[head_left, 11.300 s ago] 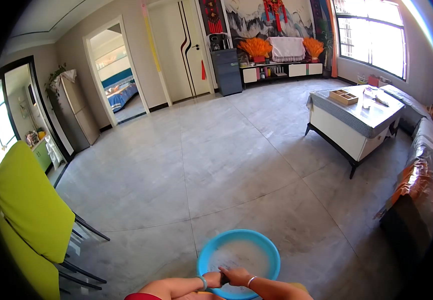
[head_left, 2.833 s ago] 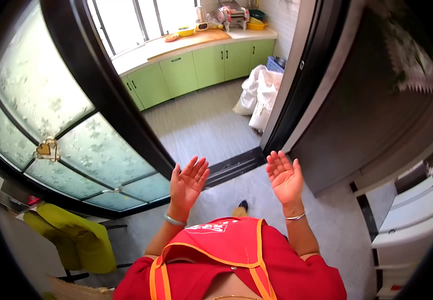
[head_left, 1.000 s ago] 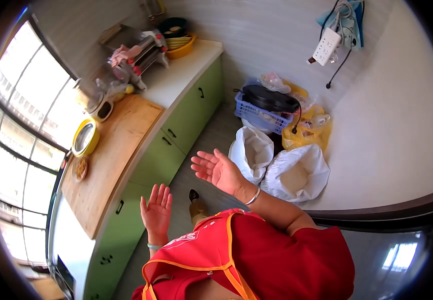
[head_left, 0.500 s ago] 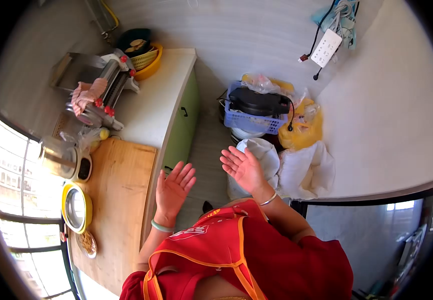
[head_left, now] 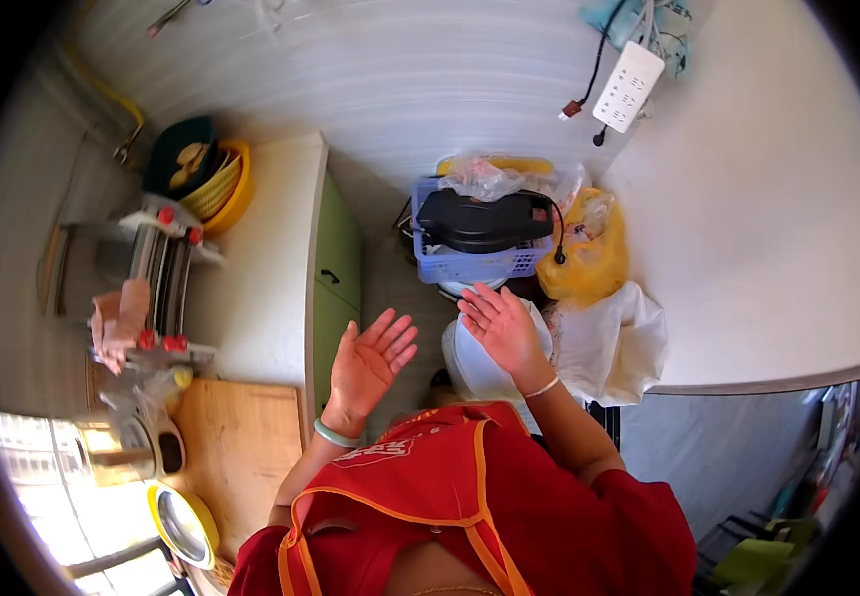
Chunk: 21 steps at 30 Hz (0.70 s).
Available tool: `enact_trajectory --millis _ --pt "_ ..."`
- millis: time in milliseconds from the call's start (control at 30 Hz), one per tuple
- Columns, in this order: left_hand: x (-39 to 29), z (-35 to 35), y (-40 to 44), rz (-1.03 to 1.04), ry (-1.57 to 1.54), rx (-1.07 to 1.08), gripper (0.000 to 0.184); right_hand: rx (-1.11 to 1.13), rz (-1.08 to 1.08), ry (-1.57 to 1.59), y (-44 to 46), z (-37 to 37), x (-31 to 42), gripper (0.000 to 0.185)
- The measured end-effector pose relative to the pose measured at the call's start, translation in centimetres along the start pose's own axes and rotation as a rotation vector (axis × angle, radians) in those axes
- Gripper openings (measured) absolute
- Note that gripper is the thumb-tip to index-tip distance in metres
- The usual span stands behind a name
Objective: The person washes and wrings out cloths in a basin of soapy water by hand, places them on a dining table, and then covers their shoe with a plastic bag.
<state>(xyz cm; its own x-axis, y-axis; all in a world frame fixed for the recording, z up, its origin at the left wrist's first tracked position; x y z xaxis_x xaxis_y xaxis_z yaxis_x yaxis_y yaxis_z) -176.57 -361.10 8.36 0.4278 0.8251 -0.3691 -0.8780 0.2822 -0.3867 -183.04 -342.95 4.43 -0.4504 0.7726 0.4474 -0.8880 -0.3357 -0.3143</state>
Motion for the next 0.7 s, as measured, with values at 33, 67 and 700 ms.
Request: enact_trajectory --millis 33,67,700 --pt "-0.3 0.7 1.0 -0.009 0.016 0.005 0.058 0.004 0.001 -0.003 1.0 0.2 0.5 0.047" --pt "-0.8 1.0 2.0 -0.021 0.023 0.005 0.058 0.01 0.0 -0.013 2.0 0.4 0.8 0.047" --pt "-1.9 -0.3 32.7 -0.4 0.229 -0.027 0.057 -0.453 -0.277 -0.23 23.5 -9.8 10.5 0.067"
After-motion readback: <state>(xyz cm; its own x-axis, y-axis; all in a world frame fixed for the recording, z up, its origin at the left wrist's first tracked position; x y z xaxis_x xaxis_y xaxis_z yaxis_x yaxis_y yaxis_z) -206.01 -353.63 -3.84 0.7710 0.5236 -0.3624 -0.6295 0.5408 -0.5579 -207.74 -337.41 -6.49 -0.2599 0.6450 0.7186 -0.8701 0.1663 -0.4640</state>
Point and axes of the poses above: each hand's wrist, its own y-axis towards the middle knuckle, its own z-axis out of the palm, x = y × z, the point moved 7 cm from there along y, towards the middle knuckle, and after that the axes turned 6 degrees about -z, right-handed, at the moved point
